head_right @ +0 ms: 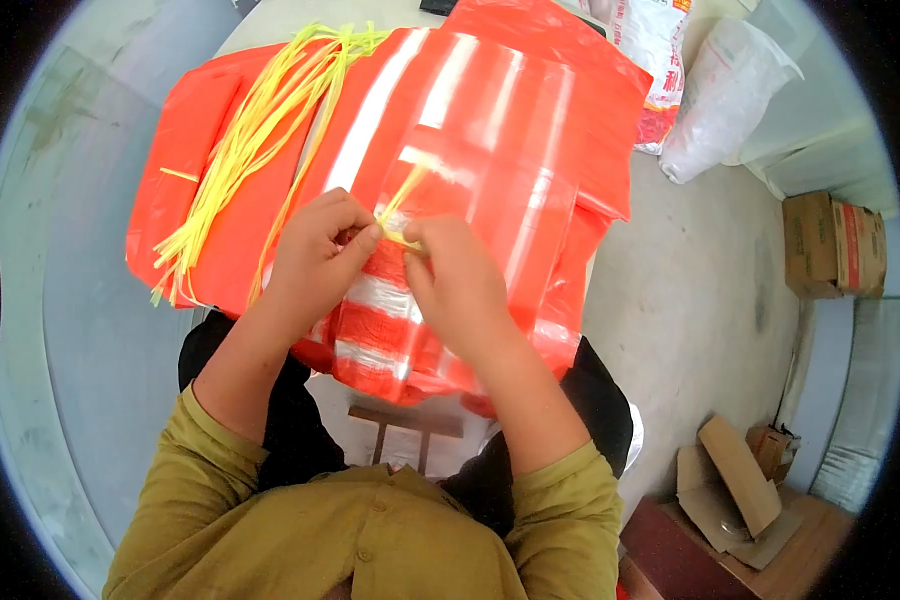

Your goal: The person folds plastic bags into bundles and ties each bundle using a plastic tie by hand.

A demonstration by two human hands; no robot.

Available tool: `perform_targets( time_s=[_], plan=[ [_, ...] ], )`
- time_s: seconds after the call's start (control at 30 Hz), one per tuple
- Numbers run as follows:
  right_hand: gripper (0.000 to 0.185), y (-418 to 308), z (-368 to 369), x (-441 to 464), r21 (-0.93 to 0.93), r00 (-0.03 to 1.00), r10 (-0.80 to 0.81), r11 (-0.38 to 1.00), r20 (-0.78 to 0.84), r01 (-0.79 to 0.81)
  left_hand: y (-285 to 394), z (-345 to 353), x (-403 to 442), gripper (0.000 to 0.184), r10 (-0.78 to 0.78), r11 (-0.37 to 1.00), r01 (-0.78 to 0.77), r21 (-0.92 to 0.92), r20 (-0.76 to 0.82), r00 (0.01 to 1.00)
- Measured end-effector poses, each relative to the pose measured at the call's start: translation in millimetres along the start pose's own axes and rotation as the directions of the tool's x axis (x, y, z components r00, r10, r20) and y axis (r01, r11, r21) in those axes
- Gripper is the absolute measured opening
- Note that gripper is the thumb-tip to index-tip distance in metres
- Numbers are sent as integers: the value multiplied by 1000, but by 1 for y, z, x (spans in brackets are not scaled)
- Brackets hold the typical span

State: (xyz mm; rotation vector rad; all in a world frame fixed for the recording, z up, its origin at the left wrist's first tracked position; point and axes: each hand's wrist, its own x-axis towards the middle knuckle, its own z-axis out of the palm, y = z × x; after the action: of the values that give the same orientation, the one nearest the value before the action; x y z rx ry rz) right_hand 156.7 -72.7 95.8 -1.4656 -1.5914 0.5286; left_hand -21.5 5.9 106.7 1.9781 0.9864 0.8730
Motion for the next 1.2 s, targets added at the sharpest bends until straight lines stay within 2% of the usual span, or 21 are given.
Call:
perform_targets(
  time_s=[0.03, 0.1, 0.13, 0.2, 0.23, 0.3, 0.33, 0.4, 0.43, 0.53, 0.63, 0.7, 0.8, 0.9, 1.0, 1.1, 1.2],
  plan=[
    [27, 2, -1, 0, -149, 991, -133, 980, 21, 135, 0, -1, 1, 12, 93, 991, -95, 91, 26, 995],
    [25, -2, -2, 1, -249, 983, -183, 951, 24, 183, 1, -6, 2, 11, 265, 924, -284, 258, 106, 958],
    [24, -4, -2, 2, -298, 978, -207, 932, 26, 205, 3, -7, 2, 11, 294, 910, -317, 269, 123, 948],
    [22, 1, -1, -1, -295, 991, -133, 946, 20, 133, 5, -9, 2, 12, 350, 878, -382, 288, 159, 923],
    [21, 4, -1, -2, -294, 995, -97, 951, 19, 98, 3, -9, 2, 11, 337, 893, -367, 261, 153, 929],
    [17, 8, -3, 1, -98, 996, -30, 994, 88, 39, -1, -9, 2, 10, 309, 920, -333, 208, 139, 941],
    [15, 10, -4, 2, 1, 992, -4, 1000, 130, 3, -1, -8, 0, 9, 222, 958, -242, 155, 136, 966],
    [12, 7, -8, 2, 192, 949, 192, 951, 251, -243, 1, -5, -3, 8, 43, 998, -50, 48, 142, 989],
    [11, 3, -10, 3, 271, 906, 275, 890, 323, -366, 1, -5, -3, 9, 34, 998, -41, 43, 148, 988],
    [11, -18, -19, 10, -32, 867, 349, 932, 355, -362, 3, -7, -2, 9, 7, 1000, -12, 27, 174, 985],
    [13, -19, -12, 5, -254, 970, 170, 959, 176, -123, 6, -10, -1, 8, -38, 999, 32, 32, 226, 973],
    [13, -11, -9, 2, -245, 994, 67, 968, 85, -44, 8, -12, 0, 8, -93, 995, 77, 68, 270, 958],
    [11, -1, -9, 4, -269, 998, -67, 961, -10, 61, 2, -11, 0, 7, -240, 935, 299, -188, 286, 928],
    [10, 3, -17, 4, -356, 996, -95, 930, 1, 89, -5, -16, 6, 10, -287, 937, 318, -146, 201, 937],
    [11, 5, -18, 1, -453, 997, -73, 888, 38, 82, 0, -22, 10, 21, -338, 939, 322, 118, 158, 928],
    [13, 8, -16, -2, -489, 996, -57, 868, 75, 87, 0, -23, 12, 32, -254, 895, 189, 404, 114, 960],
    [16, 7, -15, -3, -422, 997, 1, 906, 74, 30, -2, -22, 11, 37, -216, 860, 144, 489, 94, 972]
  ],
)
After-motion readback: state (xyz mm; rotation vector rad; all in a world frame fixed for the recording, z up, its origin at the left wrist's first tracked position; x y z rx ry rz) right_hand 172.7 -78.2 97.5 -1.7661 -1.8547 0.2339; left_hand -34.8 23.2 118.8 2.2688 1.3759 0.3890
